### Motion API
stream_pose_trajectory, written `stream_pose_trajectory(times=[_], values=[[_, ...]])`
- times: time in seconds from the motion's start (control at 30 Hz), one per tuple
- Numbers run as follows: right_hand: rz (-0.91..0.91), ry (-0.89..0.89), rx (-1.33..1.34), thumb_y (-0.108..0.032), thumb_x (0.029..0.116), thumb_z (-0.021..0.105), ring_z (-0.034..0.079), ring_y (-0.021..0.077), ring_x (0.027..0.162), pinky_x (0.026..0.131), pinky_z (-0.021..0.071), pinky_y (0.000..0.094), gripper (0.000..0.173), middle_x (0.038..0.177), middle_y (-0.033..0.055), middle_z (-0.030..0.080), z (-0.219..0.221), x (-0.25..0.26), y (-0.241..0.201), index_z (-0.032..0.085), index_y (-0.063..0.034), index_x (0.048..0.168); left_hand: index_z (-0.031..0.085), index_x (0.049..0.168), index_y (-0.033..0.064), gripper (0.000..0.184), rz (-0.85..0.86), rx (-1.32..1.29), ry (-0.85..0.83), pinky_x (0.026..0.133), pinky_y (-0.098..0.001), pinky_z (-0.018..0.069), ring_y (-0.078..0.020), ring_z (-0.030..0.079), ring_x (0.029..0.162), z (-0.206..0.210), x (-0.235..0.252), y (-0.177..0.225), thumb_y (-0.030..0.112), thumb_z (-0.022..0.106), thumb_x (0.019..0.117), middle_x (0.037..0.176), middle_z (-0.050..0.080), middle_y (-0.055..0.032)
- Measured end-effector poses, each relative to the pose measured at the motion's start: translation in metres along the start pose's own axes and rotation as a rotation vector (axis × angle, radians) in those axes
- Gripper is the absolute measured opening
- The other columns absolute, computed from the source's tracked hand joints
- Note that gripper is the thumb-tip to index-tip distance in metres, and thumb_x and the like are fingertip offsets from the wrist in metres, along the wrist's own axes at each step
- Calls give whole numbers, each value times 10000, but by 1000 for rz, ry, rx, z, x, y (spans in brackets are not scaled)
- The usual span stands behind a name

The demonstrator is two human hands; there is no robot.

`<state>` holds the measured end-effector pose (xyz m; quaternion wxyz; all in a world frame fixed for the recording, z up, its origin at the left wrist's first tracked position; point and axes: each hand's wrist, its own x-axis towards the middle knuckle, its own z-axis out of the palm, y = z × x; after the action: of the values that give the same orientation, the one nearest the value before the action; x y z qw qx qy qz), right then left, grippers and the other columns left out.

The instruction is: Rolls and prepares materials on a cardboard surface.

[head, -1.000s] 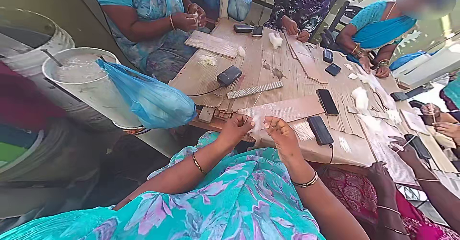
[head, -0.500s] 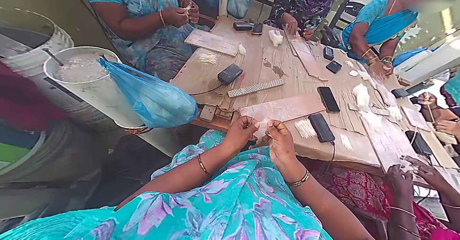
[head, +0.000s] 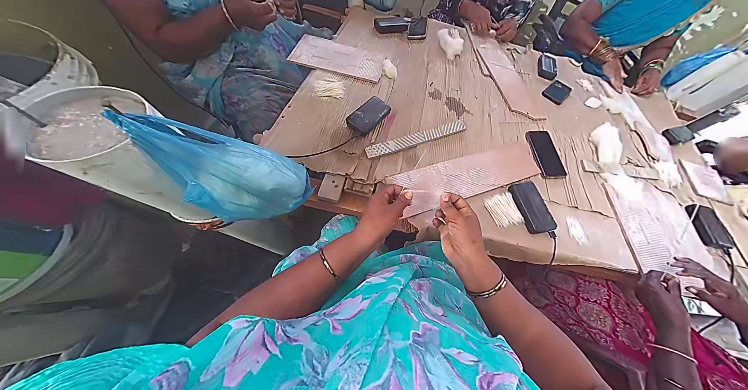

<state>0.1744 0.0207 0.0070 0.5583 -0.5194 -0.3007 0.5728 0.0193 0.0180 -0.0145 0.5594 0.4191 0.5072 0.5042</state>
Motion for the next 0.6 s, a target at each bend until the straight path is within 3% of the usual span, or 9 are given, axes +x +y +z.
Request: stream_pose_trajectory(times=[0.07,0.17,0.23,0.47,0.6], values=[[17,26,11,-51,1037,553,535,77,601,564,480,202,128,766,6,576,-3,9,0,589,-82,918,635,1131,21,176,45,193,50,644,-282,476,-111,548,686,-13,21,-7,172,567,1070,881,623,-70],[26,24,-8,-54,1036,558,548,80,603,570,493,204,118,766,8,580,-7,16,2,591,-81,926,652,1206,2,232,25,489,128,855,-479,524,-268,654,914,-37,56,-17,164,550,1073,1039,684,-170],[30,15,-23,-50,1037,555,561,80,614,577,498,199,119,767,15,590,-9,19,3,593,-71,926,642,1218,-10,255,-37,602,161,929,-542,509,-331,659,1009,-48,77,-23,180,571,1065,1090,682,-205],[65,-4,-66,-41,1033,561,568,71,616,576,496,192,122,760,18,608,-24,26,10,605,-51,920,684,1147,-1,225,-69,832,71,967,-590,487,-378,655,1077,-51,101,-29,176,582,1053,1098,690,-221],[88,-26,-81,-33,1032,556,570,72,621,581,502,196,107,777,20,608,-28,26,14,605,-46,939,675,1196,-13,231,-118,897,16,1043,-567,458,-379,616,1194,-44,101,-20,104,534,1055,1230,655,-232]])
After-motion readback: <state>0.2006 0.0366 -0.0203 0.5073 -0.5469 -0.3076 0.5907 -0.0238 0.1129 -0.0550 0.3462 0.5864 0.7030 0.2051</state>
